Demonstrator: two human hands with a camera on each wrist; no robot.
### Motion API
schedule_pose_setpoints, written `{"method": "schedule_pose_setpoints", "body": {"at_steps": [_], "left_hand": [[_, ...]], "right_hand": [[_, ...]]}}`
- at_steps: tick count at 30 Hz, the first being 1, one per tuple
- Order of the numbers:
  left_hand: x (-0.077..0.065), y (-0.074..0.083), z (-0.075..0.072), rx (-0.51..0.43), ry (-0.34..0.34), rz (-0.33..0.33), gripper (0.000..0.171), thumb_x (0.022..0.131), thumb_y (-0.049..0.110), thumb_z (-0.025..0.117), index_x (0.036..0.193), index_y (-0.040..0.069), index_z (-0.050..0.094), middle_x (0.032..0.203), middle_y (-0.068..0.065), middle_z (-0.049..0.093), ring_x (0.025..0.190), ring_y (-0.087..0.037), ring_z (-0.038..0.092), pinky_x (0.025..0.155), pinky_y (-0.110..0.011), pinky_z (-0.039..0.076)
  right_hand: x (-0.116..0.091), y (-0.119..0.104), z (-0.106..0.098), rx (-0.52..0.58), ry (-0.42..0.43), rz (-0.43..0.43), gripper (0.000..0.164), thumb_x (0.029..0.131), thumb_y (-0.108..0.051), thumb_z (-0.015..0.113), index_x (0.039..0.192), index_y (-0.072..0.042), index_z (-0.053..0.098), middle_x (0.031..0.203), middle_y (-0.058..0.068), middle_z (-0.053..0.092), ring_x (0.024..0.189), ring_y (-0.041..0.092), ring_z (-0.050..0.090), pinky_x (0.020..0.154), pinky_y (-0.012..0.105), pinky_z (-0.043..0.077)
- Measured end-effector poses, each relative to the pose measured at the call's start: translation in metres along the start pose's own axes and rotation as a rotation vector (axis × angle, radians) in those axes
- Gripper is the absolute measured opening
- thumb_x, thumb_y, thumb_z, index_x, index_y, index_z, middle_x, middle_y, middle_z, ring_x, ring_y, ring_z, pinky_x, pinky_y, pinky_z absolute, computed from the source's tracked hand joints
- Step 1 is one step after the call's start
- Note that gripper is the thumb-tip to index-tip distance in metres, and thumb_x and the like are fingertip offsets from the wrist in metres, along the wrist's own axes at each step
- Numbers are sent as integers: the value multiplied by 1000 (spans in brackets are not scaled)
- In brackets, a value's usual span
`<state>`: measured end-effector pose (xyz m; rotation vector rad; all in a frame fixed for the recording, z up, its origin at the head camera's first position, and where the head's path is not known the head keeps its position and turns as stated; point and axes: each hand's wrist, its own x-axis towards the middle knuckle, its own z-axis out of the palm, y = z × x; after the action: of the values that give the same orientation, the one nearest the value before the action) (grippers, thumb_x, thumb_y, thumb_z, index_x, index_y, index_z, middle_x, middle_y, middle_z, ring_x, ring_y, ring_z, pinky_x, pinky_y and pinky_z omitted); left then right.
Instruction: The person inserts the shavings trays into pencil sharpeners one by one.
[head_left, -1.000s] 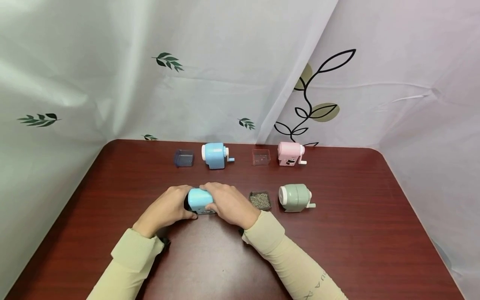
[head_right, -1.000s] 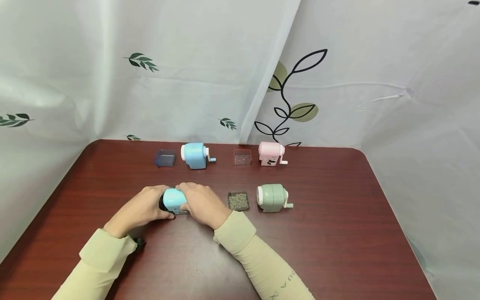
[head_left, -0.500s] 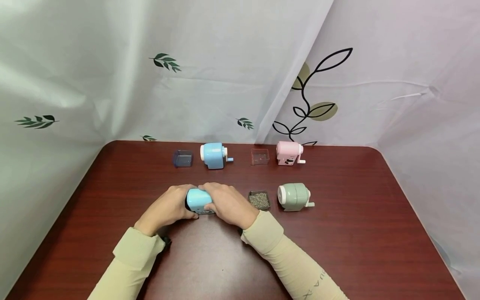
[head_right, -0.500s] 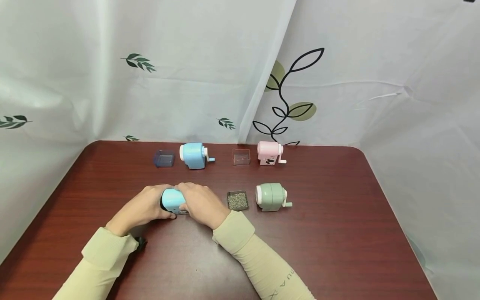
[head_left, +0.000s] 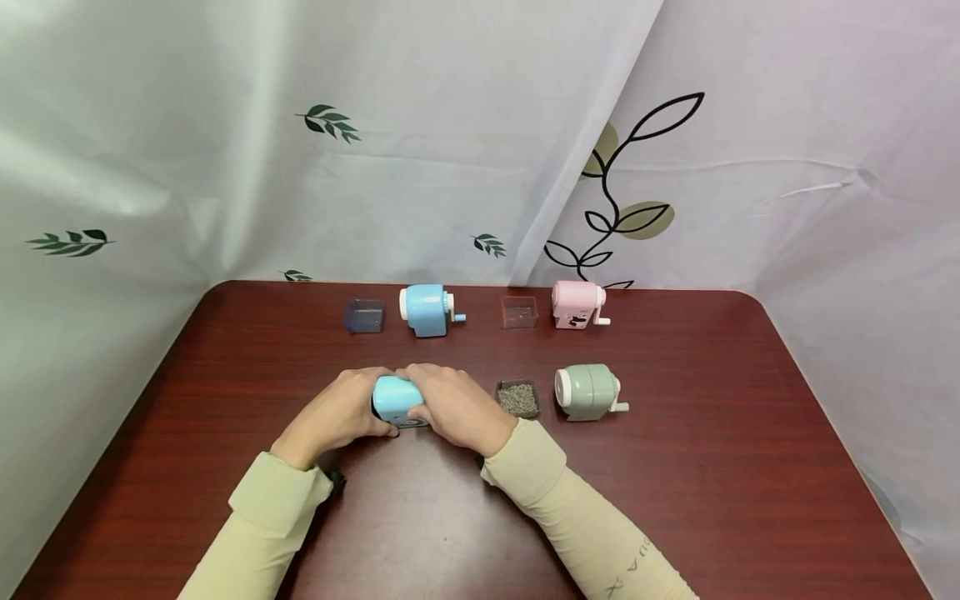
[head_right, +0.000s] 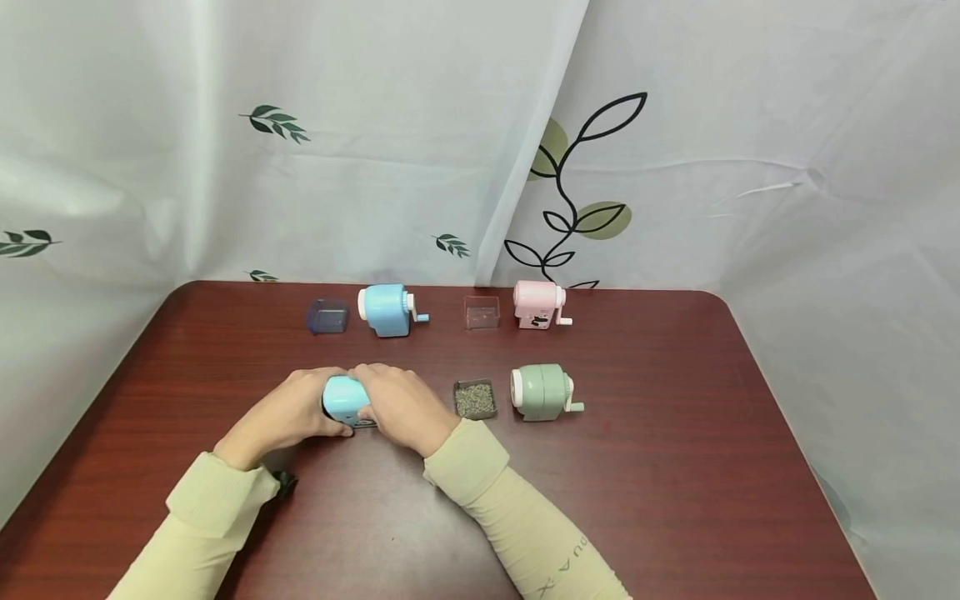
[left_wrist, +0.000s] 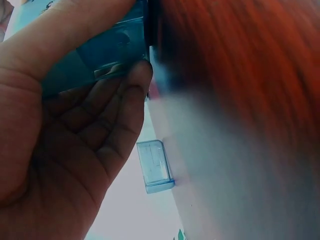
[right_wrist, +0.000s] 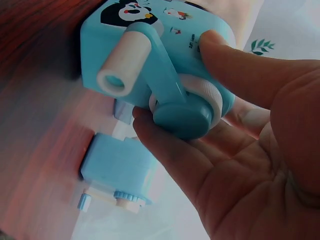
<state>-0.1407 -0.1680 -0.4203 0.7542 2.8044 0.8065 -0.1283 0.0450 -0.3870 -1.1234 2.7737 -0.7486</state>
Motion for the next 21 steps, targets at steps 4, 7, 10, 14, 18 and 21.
{"method": "schedule_pose_setpoints", "body": {"at_steps": [4, 7, 10, 14, 18, 21], "left_hand": [[-1, 0, 0, -24, 3, -8, 64, 65, 17, 96, 118, 2, 63, 107, -4, 68, 93, -20, 64, 83, -42, 53], [-3, 0, 1, -51, 5, -26, 71, 66, 15, 95, 125, 2, 58, 113, -7, 67, 97, -22, 64, 85, -44, 53], [-5, 0, 1, -58, 4, -41, 89, 66, 17, 96, 140, 4, 48, 127, -12, 62, 106, -25, 62, 91, -46, 51], [-11, 0, -1, -55, 5, -65, 118, 62, 27, 99, 156, 11, 29, 147, -15, 46, 125, -32, 52, 100, -53, 46], [-14, 8, -10, -54, 68, -59, 133, 58, 36, 100, 161, 19, 18, 158, -16, 28, 139, -37, 36, 102, -59, 43], [-12, 19, -16, -48, 152, -11, 137, 57, 38, 100, 162, 24, 14, 163, -14, 18, 143, -39, 31, 102, -60, 43]], "right_hand": [[0, 2, -1, 44, 1, -3, 48, 93, -17, 74, 138, -8, 57, 130, 5, 64, 106, 16, 61, 92, 31, 50], [0, 3, -2, 56, 2, -11, 52, 94, -17, 73, 141, -7, 54, 133, 7, 62, 111, 17, 61, 95, 31, 49], [-2, 3, -3, 37, -10, -3, 59, 95, -19, 72, 147, -6, 48, 141, 9, 56, 124, 20, 56, 105, 33, 44], [-7, 3, -8, 7, -7, 30, 68, 95, -28, 72, 151, -6, 41, 151, 13, 46, 140, 27, 43, 115, 37, 34], [-16, 4, -24, -74, 52, 42, 69, 94, -34, 73, 150, -5, 43, 153, 18, 43, 143, 33, 38, 117, 43, 31], [-28, 8, -42, -151, 108, 69, 68, 93, -34, 73, 149, -5, 46, 154, 20, 41, 144, 37, 35, 119, 48, 26]]}}
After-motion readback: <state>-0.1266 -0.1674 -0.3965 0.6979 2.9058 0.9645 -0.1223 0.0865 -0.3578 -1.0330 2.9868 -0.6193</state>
